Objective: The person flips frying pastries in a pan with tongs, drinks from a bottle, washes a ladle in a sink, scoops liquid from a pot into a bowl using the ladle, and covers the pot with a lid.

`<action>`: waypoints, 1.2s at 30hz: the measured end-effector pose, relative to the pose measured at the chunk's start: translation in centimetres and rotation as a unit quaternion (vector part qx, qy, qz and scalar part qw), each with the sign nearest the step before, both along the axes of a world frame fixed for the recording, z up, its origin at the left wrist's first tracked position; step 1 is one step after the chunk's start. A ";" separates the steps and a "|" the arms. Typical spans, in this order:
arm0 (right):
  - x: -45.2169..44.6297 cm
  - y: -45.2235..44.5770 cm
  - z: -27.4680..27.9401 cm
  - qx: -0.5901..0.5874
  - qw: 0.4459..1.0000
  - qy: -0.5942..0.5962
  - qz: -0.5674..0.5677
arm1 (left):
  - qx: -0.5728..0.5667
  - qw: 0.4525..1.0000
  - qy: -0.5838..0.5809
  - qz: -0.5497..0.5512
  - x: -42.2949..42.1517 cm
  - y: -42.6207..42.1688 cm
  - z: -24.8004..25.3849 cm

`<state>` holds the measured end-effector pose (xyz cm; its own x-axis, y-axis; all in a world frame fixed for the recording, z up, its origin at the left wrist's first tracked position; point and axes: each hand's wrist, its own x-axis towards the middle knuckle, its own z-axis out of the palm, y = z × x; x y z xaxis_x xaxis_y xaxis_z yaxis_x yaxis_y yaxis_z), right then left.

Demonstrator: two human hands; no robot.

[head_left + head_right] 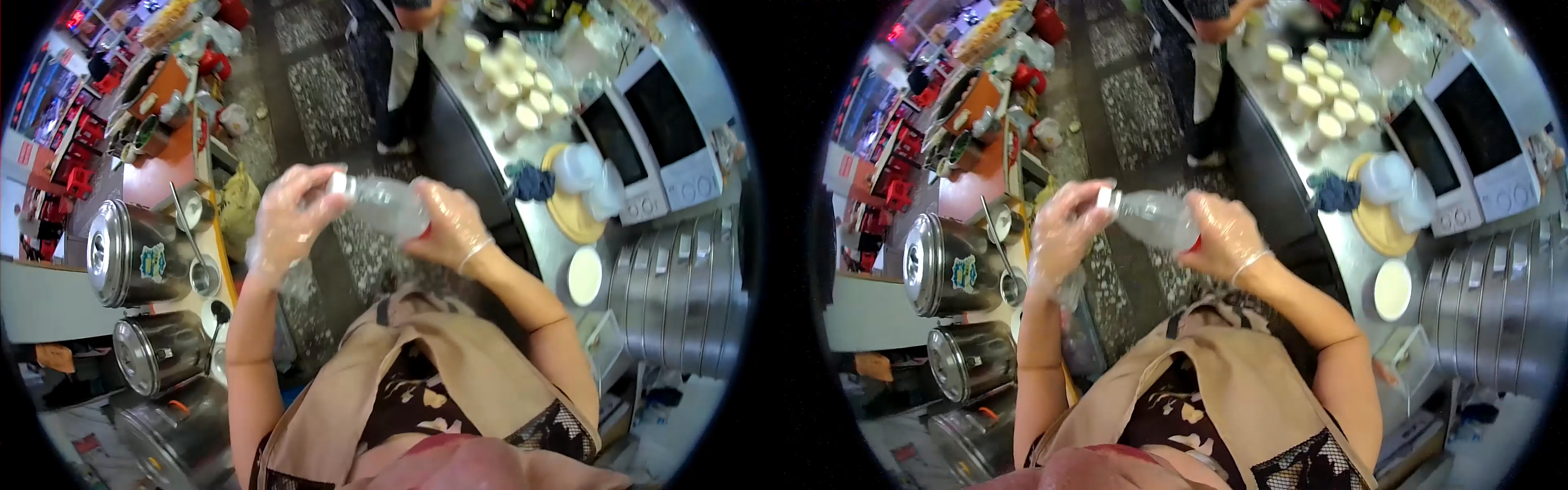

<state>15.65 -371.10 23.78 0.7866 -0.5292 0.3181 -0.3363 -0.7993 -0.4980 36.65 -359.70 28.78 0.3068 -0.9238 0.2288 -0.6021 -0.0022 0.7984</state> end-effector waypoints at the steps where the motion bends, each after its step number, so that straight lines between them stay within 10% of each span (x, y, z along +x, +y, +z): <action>1: -0.5 0.1 -0.8 -0.041 0.998 0.019 -0.048 | 0.018 0.998 0.053 0.001 0.0 -1.1 -1.8; 8: -5.3 0.5 -4.2 -0.093 0.974 0.080 -0.192 | 0.122 0.937 0.315 -0.089 -3.3 -6.7 -7.5; 14: -10.8 -1.0 -5.8 0.299 0.939 0.120 -0.119 | 0.142 0.920 0.249 -0.267 -5.7 -9.3 -8.6; 16: -13.2 -1.6 -8.4 0.582 0.810 -0.046 0.052 | 0.124 0.918 0.161 -0.341 -7.2 -9.9 -7.9; 18: -15.7 -2.6 -10.0 0.816 0.551 -0.042 0.171 | 0.058 0.907 0.064 -0.411 -8.8 -11.1 -8.3; 21: -18.1 -0.9 -12.5 0.847 0.464 -0.189 0.177 | 0.088 0.868 0.111 -0.476 -12.4 -13.4 -10.2; 25: -22.7 0.6 -14.3 0.785 0.526 -0.326 -0.002 | 0.316 0.829 0.340 -0.312 -19.9 -18.8 -23.8; 26: -23.7 1.1 -14.5 0.763 0.531 -0.365 -0.044 | 0.287 0.883 0.139 -0.344 -22.6 -20.8 -28.4; 29: -25.9 2.2 -14.3 0.727 0.531 -0.385 -0.202 | 0.142 0.937 0.036 -0.318 -32.0 -23.4 -41.0; 31: -26.5 1.7 -14.8 0.683 0.592 -0.374 -0.206 | 0.315 0.861 0.002 -0.399 -34.8 -25.8 -40.7; 36: -23.6 -3.1 -16.4 0.661 0.674 -0.192 -0.267 | 0.251 0.910 0.126 -0.304 -32.8 -23.1 -40.1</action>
